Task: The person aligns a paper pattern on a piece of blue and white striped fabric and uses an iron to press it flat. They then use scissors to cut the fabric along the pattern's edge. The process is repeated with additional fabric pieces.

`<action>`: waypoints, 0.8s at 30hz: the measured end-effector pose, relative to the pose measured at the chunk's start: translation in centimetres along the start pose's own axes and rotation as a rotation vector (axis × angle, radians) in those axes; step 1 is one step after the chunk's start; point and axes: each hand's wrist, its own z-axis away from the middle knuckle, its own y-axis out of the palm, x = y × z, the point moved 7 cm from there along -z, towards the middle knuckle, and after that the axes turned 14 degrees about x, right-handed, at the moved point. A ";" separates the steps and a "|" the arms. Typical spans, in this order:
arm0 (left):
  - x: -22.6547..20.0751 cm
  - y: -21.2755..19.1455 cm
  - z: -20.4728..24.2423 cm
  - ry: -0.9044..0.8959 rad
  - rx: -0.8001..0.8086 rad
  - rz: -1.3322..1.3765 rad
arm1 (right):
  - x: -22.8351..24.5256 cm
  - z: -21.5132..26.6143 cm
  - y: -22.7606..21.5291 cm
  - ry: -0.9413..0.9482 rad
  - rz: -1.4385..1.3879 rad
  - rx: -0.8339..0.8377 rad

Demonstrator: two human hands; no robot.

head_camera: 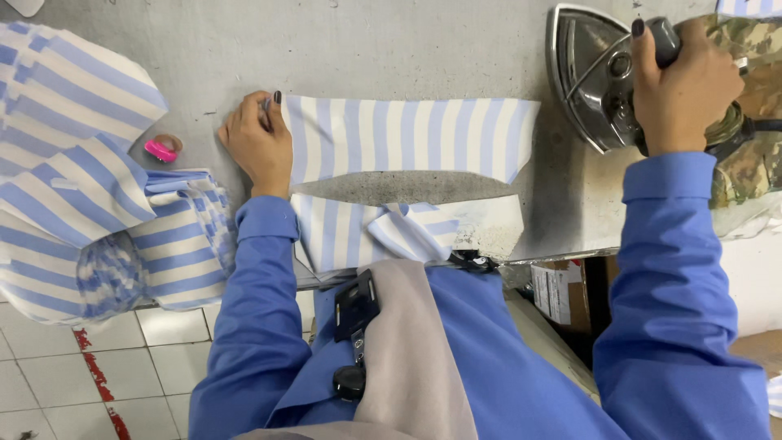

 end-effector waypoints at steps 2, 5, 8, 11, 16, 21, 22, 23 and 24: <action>-0.1 0.2 0.0 -0.057 0.057 -0.041 | 2.3 -1.1 -2.9 0.011 -0.045 -0.065; -0.3 0.2 0.7 -0.003 0.033 -0.074 | 8.4 -1.4 -7.6 0.032 -0.145 -0.151; 1.4 1.0 1.9 -0.009 0.025 -0.096 | 18.0 1.5 -7.2 -0.353 -0.531 -0.141; 1.9 0.5 2.5 0.012 -0.072 -0.070 | 25.7 3.5 -3.1 -0.520 -0.605 0.338; -0.4 -1.6 2.5 0.067 -0.043 -0.039 | 27.8 2.9 -5.4 -0.479 -0.539 0.236; -0.6 -2.2 2.5 0.077 -0.073 0.025 | 28.7 8.0 -1.8 -0.573 -0.425 0.425; -0.3 -2.6 2.6 0.061 -0.102 0.048 | 28.1 8.6 -1.2 -0.561 -0.441 0.488; -0.3 -2.5 2.7 0.064 -0.095 0.051 | 27.2 8.5 -2.4 -0.554 -0.441 0.493; 0.0 -2.5 2.7 0.049 -0.111 0.076 | 25.4 7.8 -3.5 -0.391 -0.459 0.458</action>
